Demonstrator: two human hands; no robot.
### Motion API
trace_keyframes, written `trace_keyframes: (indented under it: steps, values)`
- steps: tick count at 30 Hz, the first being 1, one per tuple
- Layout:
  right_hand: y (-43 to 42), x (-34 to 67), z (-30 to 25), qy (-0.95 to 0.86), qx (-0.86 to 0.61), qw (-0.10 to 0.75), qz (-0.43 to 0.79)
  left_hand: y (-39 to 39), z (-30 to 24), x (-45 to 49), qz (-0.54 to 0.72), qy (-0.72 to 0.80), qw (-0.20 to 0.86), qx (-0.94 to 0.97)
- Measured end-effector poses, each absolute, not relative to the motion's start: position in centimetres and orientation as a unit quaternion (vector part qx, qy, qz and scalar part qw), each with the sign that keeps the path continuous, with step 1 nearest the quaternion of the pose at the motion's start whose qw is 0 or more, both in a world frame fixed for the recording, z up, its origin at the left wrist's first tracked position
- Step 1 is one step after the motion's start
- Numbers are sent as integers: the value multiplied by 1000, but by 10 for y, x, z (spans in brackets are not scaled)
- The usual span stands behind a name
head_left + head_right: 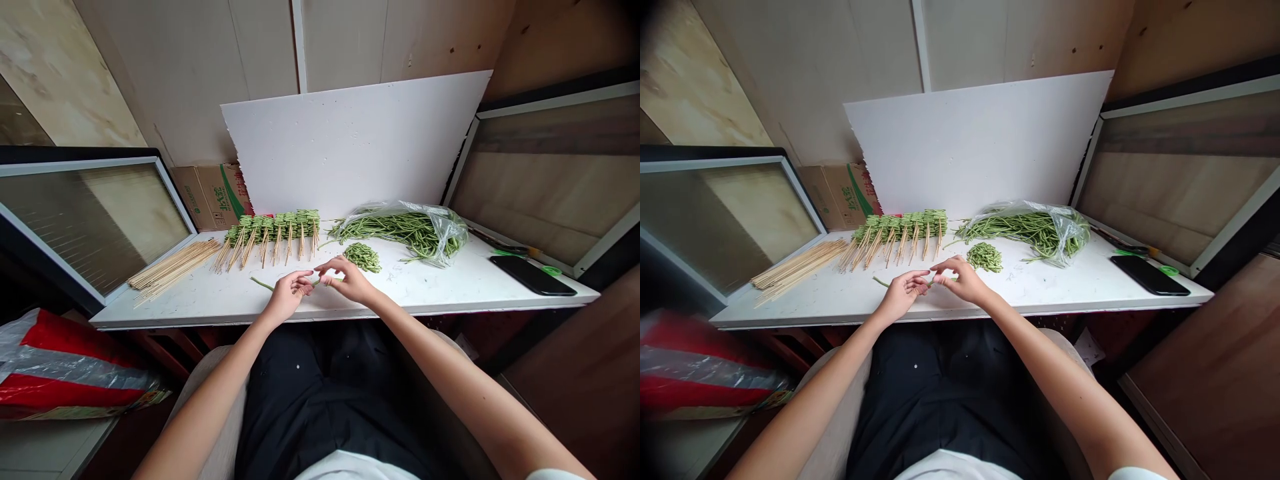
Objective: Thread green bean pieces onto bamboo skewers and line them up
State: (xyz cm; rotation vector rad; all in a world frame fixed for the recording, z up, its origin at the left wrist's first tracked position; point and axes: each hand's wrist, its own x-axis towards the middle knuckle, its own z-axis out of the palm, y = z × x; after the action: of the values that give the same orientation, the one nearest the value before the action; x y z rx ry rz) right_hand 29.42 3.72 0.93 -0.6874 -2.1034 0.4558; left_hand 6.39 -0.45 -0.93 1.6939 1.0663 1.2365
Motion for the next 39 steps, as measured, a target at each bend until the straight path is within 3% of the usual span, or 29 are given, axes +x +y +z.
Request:
trace_keyframes:
  steps: [3, 8, 23, 29, 33, 39]
  values:
    - [23, 282, 15, -870, -212, 420, 150, -6, -6, 64, 488, 409, 390, 666]
    - [25, 280, 11, -855, -225, 459, 89, -6, -3, 61, 480, 425, 373, 671]
    - [19, 280, 12, -862, -197, 461, 76, -11, 1, 64, 464, 429, 317, 707]
    - [17, 277, 8, -838, -213, 498, 66, -14, 7, 64, 464, 436, 304, 709]
    - [15, 277, 8, -856, -224, 466, 24, -17, 9, 65, 448, 442, 295, 719]
    - [8, 265, 7, -785, -256, 549, 130, -21, 8, 73, 494, 400, 308, 708]
